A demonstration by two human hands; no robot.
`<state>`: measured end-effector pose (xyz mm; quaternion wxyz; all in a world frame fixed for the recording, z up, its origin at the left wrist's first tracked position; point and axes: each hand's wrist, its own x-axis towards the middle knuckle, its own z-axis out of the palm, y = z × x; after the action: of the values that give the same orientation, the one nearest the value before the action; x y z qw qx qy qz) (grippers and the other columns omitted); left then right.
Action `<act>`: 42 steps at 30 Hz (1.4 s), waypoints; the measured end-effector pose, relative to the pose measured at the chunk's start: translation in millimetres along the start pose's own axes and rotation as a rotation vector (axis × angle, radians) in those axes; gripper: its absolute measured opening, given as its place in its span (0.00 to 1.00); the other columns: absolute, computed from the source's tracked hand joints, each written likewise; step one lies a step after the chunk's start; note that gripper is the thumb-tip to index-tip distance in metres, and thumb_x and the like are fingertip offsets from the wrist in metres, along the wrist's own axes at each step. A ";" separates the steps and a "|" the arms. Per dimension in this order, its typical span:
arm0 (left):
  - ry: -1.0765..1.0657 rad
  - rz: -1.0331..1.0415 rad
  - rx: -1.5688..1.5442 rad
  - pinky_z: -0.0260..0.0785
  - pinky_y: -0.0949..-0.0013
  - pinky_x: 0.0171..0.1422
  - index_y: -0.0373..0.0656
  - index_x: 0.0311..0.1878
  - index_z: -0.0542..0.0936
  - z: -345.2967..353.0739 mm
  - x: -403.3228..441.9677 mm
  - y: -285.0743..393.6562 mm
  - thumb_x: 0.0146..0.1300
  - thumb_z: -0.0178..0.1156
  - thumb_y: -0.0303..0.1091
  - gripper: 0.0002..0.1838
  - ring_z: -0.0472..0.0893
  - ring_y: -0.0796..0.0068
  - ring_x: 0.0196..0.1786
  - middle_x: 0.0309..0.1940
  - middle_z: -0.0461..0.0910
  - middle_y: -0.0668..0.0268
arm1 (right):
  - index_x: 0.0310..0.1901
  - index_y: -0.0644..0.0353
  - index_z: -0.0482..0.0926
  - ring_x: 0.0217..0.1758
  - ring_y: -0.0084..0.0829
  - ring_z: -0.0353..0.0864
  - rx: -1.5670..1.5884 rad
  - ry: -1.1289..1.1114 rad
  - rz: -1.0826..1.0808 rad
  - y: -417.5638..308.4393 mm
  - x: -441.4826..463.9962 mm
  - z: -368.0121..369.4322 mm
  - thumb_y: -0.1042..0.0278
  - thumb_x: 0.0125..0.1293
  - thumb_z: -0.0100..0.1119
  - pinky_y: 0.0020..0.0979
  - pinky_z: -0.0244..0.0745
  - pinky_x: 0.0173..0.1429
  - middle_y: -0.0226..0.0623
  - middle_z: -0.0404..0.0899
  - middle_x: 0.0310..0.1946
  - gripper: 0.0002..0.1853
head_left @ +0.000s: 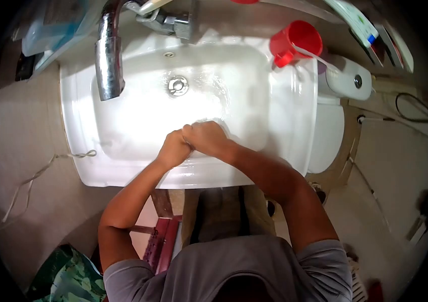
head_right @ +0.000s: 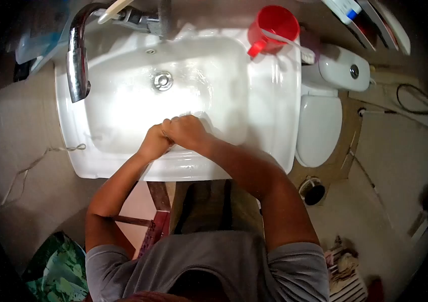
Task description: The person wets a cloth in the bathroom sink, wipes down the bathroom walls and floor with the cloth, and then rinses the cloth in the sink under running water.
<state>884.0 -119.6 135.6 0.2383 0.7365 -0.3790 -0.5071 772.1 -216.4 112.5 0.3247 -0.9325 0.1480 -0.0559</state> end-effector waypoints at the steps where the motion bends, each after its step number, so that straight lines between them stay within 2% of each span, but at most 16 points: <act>1: -0.072 -0.115 -0.108 0.70 0.65 0.37 0.33 0.31 0.78 -4.4 -0.2 3.3 0.47 0.56 0.21 0.07 0.81 0.63 0.32 0.22 0.78 0.52 | 0.28 0.58 0.75 0.21 0.37 0.79 -0.020 0.053 -0.030 -0.9 0.7 -0.7 0.69 0.50 0.57 0.34 0.74 0.25 0.38 0.77 0.17 0.04; 4: -0.162 -0.293 -0.274 0.70 0.68 0.38 0.34 0.36 0.78 -13.8 -7.6 5.8 0.45 0.55 0.19 0.12 0.78 0.69 0.31 0.26 0.79 0.61 | 0.29 0.48 0.76 0.27 0.35 0.80 0.047 0.208 -0.117 -4.3 -2.2 4.2 0.64 0.53 0.55 0.37 0.74 0.30 0.31 0.77 0.22 0.02; 6: -0.052 -0.227 -0.496 0.70 0.67 0.36 0.35 0.39 0.76 -7.6 -25.7 24.9 0.43 0.54 0.17 0.16 0.77 0.72 0.29 0.34 0.78 0.68 | 0.31 0.39 0.77 0.30 0.32 0.79 0.077 0.201 -0.179 -14.9 -8.1 -4.3 0.64 0.52 0.55 0.35 0.75 0.32 0.25 0.77 0.24 0.05; 8: -0.186 -0.362 -0.537 0.58 0.77 0.21 0.40 0.39 0.75 -13.8 -30.2 1.8 0.44 0.54 0.19 0.15 0.67 0.83 0.20 0.28 0.73 0.73 | 0.32 0.38 0.78 0.35 0.30 0.79 0.054 0.208 -0.231 -18.5 -13.2 -2.3 0.63 0.53 0.54 0.33 0.74 0.32 0.21 0.77 0.27 0.06; 9: -0.319 -0.405 -0.340 0.71 0.75 0.40 0.42 0.40 0.74 -7.8 -24.7 20.0 0.49 0.52 0.21 0.13 0.64 0.83 0.19 0.19 0.67 0.72 | 0.32 0.40 0.77 0.34 0.32 0.78 0.068 0.296 -0.260 -12.1 -36.8 -19.8 0.63 0.54 0.53 0.33 0.74 0.32 0.25 0.77 0.27 0.05; 10: -0.289 -0.481 -0.370 0.66 0.77 0.30 0.43 0.40 0.73 -11.5 -38.9 34.1 0.52 0.57 0.27 0.10 0.64 0.83 0.18 0.22 0.69 0.72 | 0.31 0.43 0.76 0.34 0.33 0.77 0.048 0.290 -0.220 -17.9 -35.8 -19.1 0.64 0.55 0.52 0.33 0.73 0.31 0.28 0.76 0.27 0.04; 12: -0.292 -0.340 -0.608 0.61 0.79 0.28 0.43 0.43 0.73 -2.0 -62.4 59.0 0.56 0.59 0.31 0.11 0.65 0.84 0.21 0.28 0.71 0.73 | 0.30 0.50 0.74 0.35 0.34 0.76 -0.026 0.305 -0.134 -25.3 -51.1 -26.0 0.66 0.55 0.52 0.33 0.72 0.30 0.31 0.74 0.28 0.02; 14: -0.203 -0.178 -0.500 0.64 0.78 0.37 0.42 0.52 0.70 14.8 -77.7 58.0 0.59 0.57 0.30 0.16 0.70 0.83 0.31 0.32 0.71 0.71 | 0.30 0.58 0.71 0.39 0.33 0.73 -0.049 0.417 -0.022 -33.8 -89.5 -37.4 0.68 0.56 0.52 0.31 0.72 0.30 0.32 0.71 0.31 0.04; 18: -0.096 0.187 -0.261 0.62 0.75 0.53 0.38 0.58 0.70 69.0 -89.7 86.5 0.60 0.56 0.25 0.21 0.69 0.78 0.47 0.40 0.68 0.67 | 0.51 0.59 0.70 0.47 0.38 0.73 0.143 0.582 0.141 -45.1 -190.3 -61.4 0.67 0.58 0.56 0.37 0.77 0.43 0.39 0.68 0.46 0.18; 20: -0.165 0.407 -0.043 0.61 0.74 0.54 0.36 0.55 0.73 105.9 -87.9 109.1 0.58 0.58 0.25 0.20 0.68 0.75 0.47 0.41 0.67 0.66 | 0.59 0.57 0.67 0.51 0.40 0.73 0.307 0.671 0.234 -50.9 -252.1 -73.0 0.65 0.59 0.57 0.37 0.77 0.47 0.41 0.66 0.54 0.25; 23: -0.248 0.649 0.158 0.61 0.72 0.57 0.34 0.49 0.79 182.4 -90.6 149.7 0.55 0.60 0.22 0.16 0.68 0.70 0.48 0.42 0.66 0.63 | 0.65 0.56 0.61 0.52 0.40 0.75 0.314 0.819 0.382 -50.1 -340.8 -68.8 0.63 0.63 0.56 0.38 0.76 0.46 0.42 0.69 0.56 0.29; 25: -0.331 0.714 0.145 0.63 0.70 0.58 0.35 0.48 0.80 243.8 -93.8 169.2 0.54 0.59 0.19 0.15 0.71 0.69 0.50 0.44 0.70 0.62 | 0.67 0.56 0.58 0.47 0.38 0.78 0.562 0.752 0.517 -42.6 -403.8 -61.2 0.63 0.65 0.54 0.36 0.74 0.46 0.43 0.73 0.51 0.30; 29: -0.548 0.666 0.149 0.64 0.69 0.59 0.34 0.47 0.80 355.9 -98.8 204.7 0.56 0.58 0.19 0.14 0.75 0.66 0.52 0.48 0.76 0.57 | 0.69 0.56 0.55 0.41 0.35 0.80 0.979 0.794 0.685 -34.7 -517.7 -61.1 0.63 0.69 0.50 0.31 0.71 0.46 0.44 0.79 0.42 0.29; 34: -0.663 0.530 0.039 0.62 0.63 0.65 0.35 0.54 0.77 494.5 -91.4 229.4 0.63 0.54 0.27 0.16 0.72 0.64 0.60 0.57 0.73 0.55 | 0.69 0.57 0.55 0.51 0.26 0.75 1.142 1.084 0.841 -19.3 -643.7 -64.6 0.67 0.73 0.41 0.26 0.66 0.56 0.42 0.74 0.53 0.24; 37: -0.746 0.295 -0.125 0.62 0.62 0.65 0.35 0.54 0.77 571.1 -99.3 246.3 0.64 0.53 0.27 0.15 0.74 0.65 0.57 0.54 0.75 0.55 | 0.67 0.58 0.58 0.59 0.26 0.69 1.146 1.386 0.928 -8.2 -703.5 -56.8 0.67 0.73 0.39 0.27 0.61 0.63 0.40 0.68 0.60 0.22; 42: -0.825 0.186 -0.054 0.67 0.75 0.47 0.36 0.52 0.78 666.5 -93.4 275.3 0.64 0.55 0.25 0.14 0.76 0.80 0.41 0.41 0.80 0.67 | 0.65 0.59 0.61 0.62 0.28 0.64 1.317 1.686 0.913 14.9 -781.4 -89.2 0.64 0.72 0.44 0.29 0.59 0.64 0.39 0.64 0.61 0.22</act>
<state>160.1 -187.6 142.8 0.1306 0.4279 -0.4941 -0.7455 8.4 -36.0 166.8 0.5350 -0.1103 0.5817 -0.6026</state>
